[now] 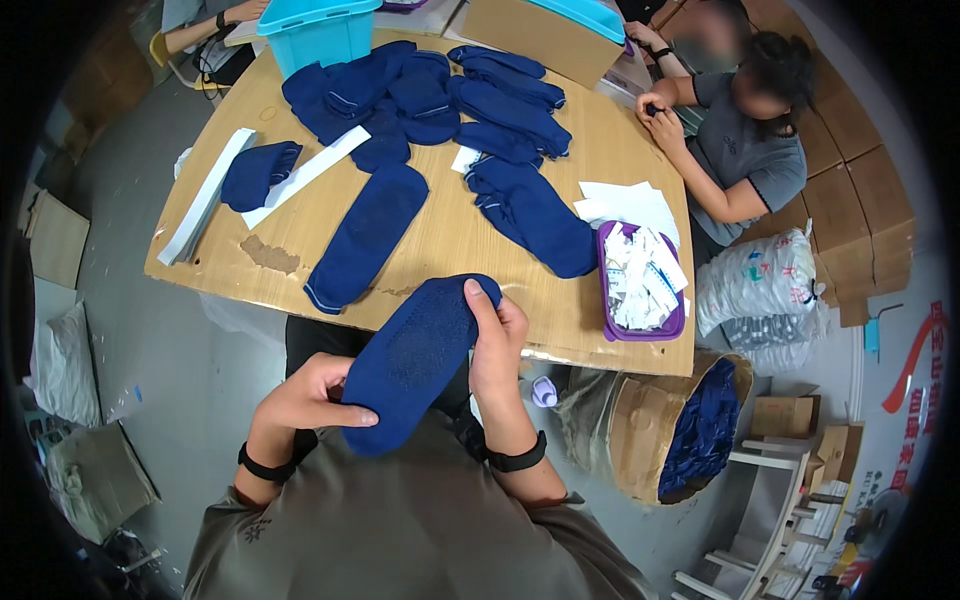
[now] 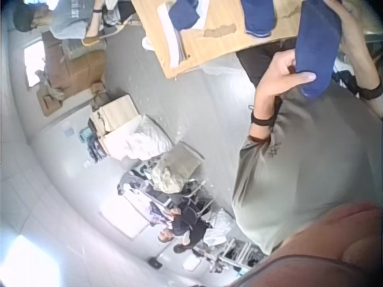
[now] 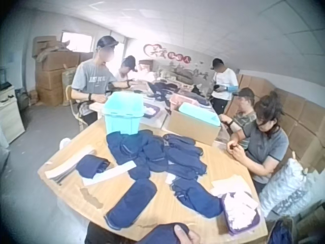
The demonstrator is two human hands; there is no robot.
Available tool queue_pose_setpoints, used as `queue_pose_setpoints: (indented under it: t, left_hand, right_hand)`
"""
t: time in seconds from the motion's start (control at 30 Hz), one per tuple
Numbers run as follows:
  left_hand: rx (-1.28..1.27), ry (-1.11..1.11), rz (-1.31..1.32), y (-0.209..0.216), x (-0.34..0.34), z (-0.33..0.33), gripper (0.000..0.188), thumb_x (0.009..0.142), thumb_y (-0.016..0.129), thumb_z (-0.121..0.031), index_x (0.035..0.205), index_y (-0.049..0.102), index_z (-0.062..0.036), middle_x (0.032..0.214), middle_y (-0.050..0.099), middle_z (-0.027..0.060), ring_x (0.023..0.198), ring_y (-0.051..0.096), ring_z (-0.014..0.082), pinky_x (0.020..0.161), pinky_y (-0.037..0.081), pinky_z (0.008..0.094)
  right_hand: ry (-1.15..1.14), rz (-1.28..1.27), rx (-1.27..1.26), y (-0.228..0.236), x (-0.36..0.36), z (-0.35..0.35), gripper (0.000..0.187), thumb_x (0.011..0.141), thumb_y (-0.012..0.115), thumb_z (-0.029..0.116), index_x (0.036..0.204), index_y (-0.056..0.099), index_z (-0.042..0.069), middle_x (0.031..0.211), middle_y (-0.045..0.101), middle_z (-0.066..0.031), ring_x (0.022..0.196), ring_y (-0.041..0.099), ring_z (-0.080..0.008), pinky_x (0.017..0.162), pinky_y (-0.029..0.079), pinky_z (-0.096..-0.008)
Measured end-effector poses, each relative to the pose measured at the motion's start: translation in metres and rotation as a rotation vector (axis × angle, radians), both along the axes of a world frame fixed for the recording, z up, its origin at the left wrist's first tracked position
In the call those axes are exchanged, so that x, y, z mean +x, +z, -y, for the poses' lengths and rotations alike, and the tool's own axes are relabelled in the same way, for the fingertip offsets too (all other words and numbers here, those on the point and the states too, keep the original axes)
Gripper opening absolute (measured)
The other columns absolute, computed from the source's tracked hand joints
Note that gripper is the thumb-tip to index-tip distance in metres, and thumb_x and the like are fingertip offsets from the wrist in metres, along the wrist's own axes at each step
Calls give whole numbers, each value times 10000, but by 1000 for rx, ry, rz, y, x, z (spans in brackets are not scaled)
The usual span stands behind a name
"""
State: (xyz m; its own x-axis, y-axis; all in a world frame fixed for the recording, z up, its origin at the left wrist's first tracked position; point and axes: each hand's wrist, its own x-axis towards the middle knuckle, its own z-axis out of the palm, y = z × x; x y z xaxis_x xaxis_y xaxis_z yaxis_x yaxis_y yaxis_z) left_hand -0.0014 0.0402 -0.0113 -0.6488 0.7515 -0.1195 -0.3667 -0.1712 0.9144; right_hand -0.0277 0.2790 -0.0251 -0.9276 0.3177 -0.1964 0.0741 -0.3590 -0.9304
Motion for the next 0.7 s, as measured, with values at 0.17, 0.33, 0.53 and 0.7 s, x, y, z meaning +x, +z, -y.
queue_pose_setpoints:
  t: [0.17, 0.33, 0.53, 0.7]
  left_hand:
    - [-248, -106, 78, 16, -10, 4, 352, 910, 651, -40, 1251, 593, 28, 994, 686, 40, 886, 600, 59, 805, 508, 246]
    - [-138, -17, -135, 1, -6, 3, 340, 928, 631, -57, 1245, 580, 54, 935, 671, 27, 842, 565, 57, 779, 488, 231]
    - [-102, 161, -118, -16, 1, 15, 193, 910, 675, -50, 1064, 672, 64, 859, 697, 16, 792, 590, 32, 676, 498, 220]
    - [-76, 161, -97, -12, 8, 24, 199, 918, 670, -65, 1078, 669, 54, 787, 678, 21, 674, 601, 42, 568, 491, 215]
  right_hand:
    - [-239, -120, -52, 4, -4, 4, 171, 954, 643, 144, 952, 679, -23, 887, 679, -34, 787, 607, -79, 722, 467, -223]
    - [-228, -141, -19, 12, -3, 7, 204, 967, 632, 165, 990, 677, -33, 926, 689, -49, 812, 624, -91, 752, 475, -223]
    - [135, -239, 54, 17, 10, 8, 262, 983, 580, 150, 1108, 652, -69, 1064, 699, -119, 936, 670, -169, 849, 507, -265]
    - [77, -299, 154, 19, 0, -5, 284, 973, 604, 175, 1111, 659, -67, 1043, 702, -87, 916, 658, -137, 842, 502, -272]
